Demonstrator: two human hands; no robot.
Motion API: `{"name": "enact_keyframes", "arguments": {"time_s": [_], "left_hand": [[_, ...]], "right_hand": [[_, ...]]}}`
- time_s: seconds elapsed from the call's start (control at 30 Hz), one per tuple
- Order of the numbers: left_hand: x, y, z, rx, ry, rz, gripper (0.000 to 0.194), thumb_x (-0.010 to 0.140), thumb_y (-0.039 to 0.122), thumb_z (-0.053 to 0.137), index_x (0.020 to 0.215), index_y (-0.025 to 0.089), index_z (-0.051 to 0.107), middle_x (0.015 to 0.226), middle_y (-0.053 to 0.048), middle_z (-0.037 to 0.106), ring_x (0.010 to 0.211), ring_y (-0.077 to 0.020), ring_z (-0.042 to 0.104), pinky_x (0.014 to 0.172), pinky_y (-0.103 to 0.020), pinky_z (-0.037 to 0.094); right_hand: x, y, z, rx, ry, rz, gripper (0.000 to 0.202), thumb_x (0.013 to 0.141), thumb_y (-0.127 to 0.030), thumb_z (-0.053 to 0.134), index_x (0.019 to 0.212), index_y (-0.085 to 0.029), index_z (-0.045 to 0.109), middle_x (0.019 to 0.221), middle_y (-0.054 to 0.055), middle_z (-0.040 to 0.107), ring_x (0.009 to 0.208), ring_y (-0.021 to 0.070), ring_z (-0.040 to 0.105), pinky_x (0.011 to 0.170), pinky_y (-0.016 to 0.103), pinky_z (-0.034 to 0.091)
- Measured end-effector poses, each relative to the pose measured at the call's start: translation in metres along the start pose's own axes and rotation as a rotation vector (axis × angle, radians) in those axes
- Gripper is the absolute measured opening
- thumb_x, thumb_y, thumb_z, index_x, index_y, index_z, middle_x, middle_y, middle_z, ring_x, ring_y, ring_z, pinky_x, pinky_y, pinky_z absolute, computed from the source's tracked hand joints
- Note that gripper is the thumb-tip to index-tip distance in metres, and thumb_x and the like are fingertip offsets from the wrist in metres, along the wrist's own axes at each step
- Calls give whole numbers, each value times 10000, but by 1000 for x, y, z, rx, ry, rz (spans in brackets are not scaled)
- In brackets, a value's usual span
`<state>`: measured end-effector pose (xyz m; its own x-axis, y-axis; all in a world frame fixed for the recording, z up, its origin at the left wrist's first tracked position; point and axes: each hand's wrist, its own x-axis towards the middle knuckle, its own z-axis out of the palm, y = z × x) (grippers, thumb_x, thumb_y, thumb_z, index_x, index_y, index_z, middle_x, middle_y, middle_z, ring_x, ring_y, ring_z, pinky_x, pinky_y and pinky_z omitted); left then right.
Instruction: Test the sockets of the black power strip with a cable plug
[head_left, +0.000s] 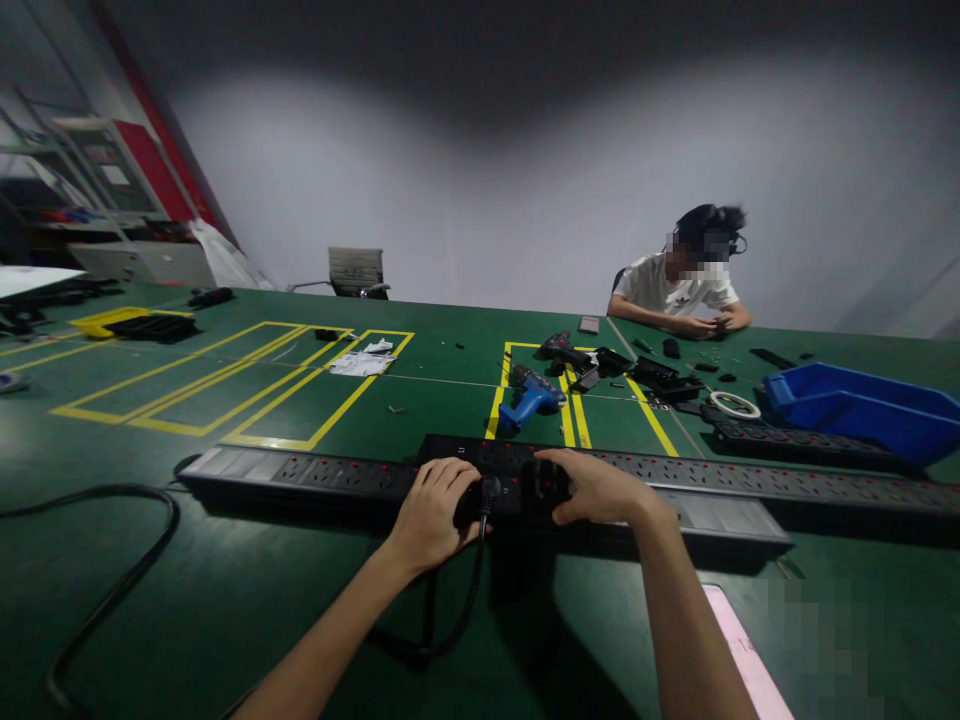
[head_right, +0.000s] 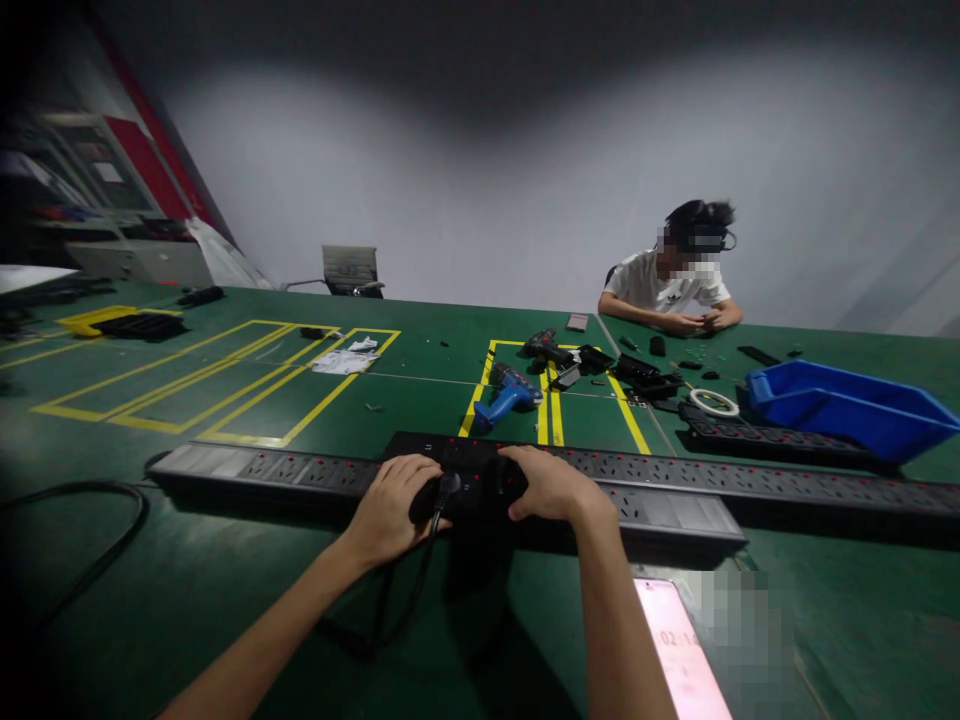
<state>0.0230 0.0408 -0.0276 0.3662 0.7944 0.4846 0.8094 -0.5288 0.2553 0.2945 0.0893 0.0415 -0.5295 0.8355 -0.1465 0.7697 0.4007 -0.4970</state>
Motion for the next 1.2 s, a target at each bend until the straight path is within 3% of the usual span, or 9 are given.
{"name": "enact_keyframes", "arguments": {"time_s": [0.13, 0.27, 0.5, 0.9, 1.2], "left_hand": [[0, 0, 0, 24, -16, 14, 511, 692, 353, 702, 1166, 240, 550, 1177, -77, 599, 1147, -278, 517, 1010, -460, 387], [-1, -1, 2, 24, -32, 18, 527, 699, 341, 698, 1191, 241, 538, 1197, -84, 587, 1161, -285, 508, 1026, -470, 368], [0, -4, 0, 20, -69, 14, 514, 732, 354, 679, 1212, 243, 535, 1216, -79, 579, 1175, -280, 492, 1046, -462, 344], [-2, -8, -4, 19, -66, 45, 472, 759, 340, 650, 1207, 221, 556, 1244, -75, 584, 1191, -270, 475, 1057, -447, 337], [-3, -7, -5, -7, -64, 41, 454, 761, 329, 648, 1191, 220, 550, 1223, -69, 588, 1175, -266, 484, 1039, -444, 346]], "right_hand": [[11, -4, 6, -77, 140, 3, 547, 762, -153, 580, 1304, -227, 549, 1282, 76, 591, 1171, 225, 547, 992, 315, 384], [22, -8, 12, -168, 216, 45, 496, 757, -119, 555, 1241, -224, 588, 1172, 79, 637, 1101, 232, 574, 938, 301, 396], [29, 3, 15, -188, 188, -4, 573, 701, -39, 507, 1237, -224, 592, 1155, 73, 627, 1084, 212, 563, 923, 278, 391], [26, 10, 13, -117, 176, -28, 586, 693, -57, 563, 1258, -215, 576, 1167, 67, 634, 1089, 218, 566, 928, 288, 407], [8, 4, 13, 41, 171, -53, 479, 812, -73, 425, 1251, -191, 577, 1284, 59, 596, 1200, 193, 530, 1035, 307, 365]]}}
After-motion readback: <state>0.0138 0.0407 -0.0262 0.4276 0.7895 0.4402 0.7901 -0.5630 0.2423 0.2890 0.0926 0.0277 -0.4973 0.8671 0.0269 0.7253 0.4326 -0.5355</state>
